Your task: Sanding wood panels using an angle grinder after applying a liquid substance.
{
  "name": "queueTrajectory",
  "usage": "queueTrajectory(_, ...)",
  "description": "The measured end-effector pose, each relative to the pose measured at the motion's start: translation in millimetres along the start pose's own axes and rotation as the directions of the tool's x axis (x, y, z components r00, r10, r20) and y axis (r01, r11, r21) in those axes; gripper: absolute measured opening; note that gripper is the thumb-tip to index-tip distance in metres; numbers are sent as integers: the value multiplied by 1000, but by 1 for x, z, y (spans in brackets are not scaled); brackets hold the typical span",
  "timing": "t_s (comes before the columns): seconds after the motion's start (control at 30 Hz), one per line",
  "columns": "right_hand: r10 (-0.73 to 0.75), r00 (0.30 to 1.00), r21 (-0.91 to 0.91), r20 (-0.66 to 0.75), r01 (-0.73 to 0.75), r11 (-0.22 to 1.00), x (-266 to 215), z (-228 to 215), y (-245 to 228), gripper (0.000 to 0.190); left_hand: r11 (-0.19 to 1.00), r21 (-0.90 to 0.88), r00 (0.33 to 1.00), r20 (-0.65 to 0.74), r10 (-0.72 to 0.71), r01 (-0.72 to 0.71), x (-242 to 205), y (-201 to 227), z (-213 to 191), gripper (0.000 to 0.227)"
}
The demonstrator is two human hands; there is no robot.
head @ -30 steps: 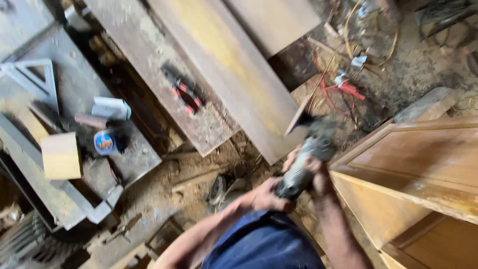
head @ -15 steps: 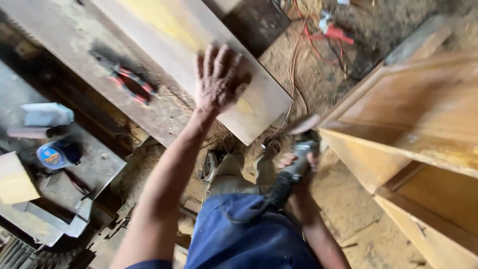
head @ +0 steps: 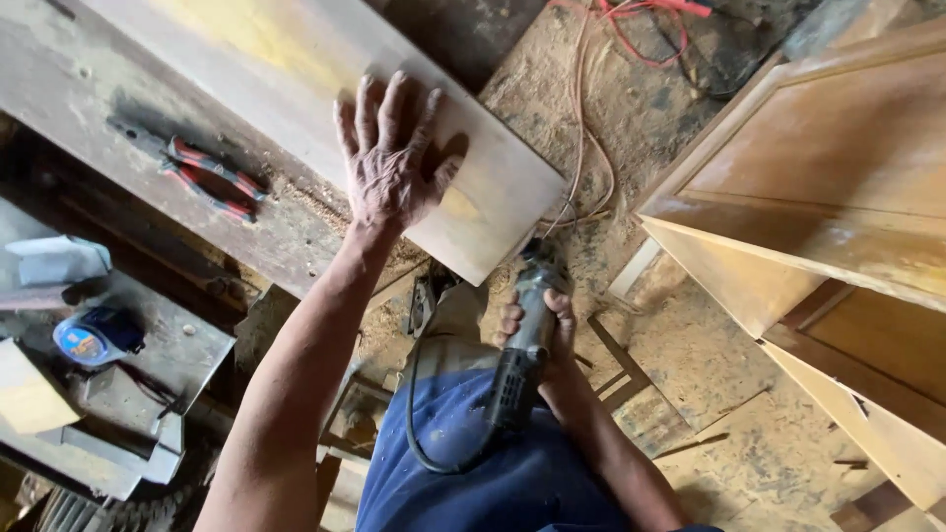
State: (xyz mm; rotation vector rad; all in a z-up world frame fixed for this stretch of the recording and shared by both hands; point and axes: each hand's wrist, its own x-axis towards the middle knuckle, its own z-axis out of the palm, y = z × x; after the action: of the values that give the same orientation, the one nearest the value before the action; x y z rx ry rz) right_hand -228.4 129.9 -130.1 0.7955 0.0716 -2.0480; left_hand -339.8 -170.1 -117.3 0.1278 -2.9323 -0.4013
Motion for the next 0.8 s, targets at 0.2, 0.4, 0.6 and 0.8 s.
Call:
queueTrajectory(0.2, -59, 998, -66, -14, 58, 996, -7, 15, -9, 41, 1000, -7, 999, -45, -22, 22, -5, -2, 9, 67)
queueTrajectory(0.4, 38, 999, 27, -27, -37, 999, -11, 4, 3, 46, 1000, 1, 999, -51, -6, 6, -4, 1, 3, 65)
queueTrajectory(0.6, 44, 997, 44, -62, -42, 998, -12, 4, 3, 47, 1000, 1, 992, -125, 7, -7, -5, 3, 1, 61)
queueTrajectory(0.8, -63, 992, -109, 107, 75, 991, -13, 3, -15, 43, 1000, 18, 998, -59, -3, 4, 1, 8, -11, 69)
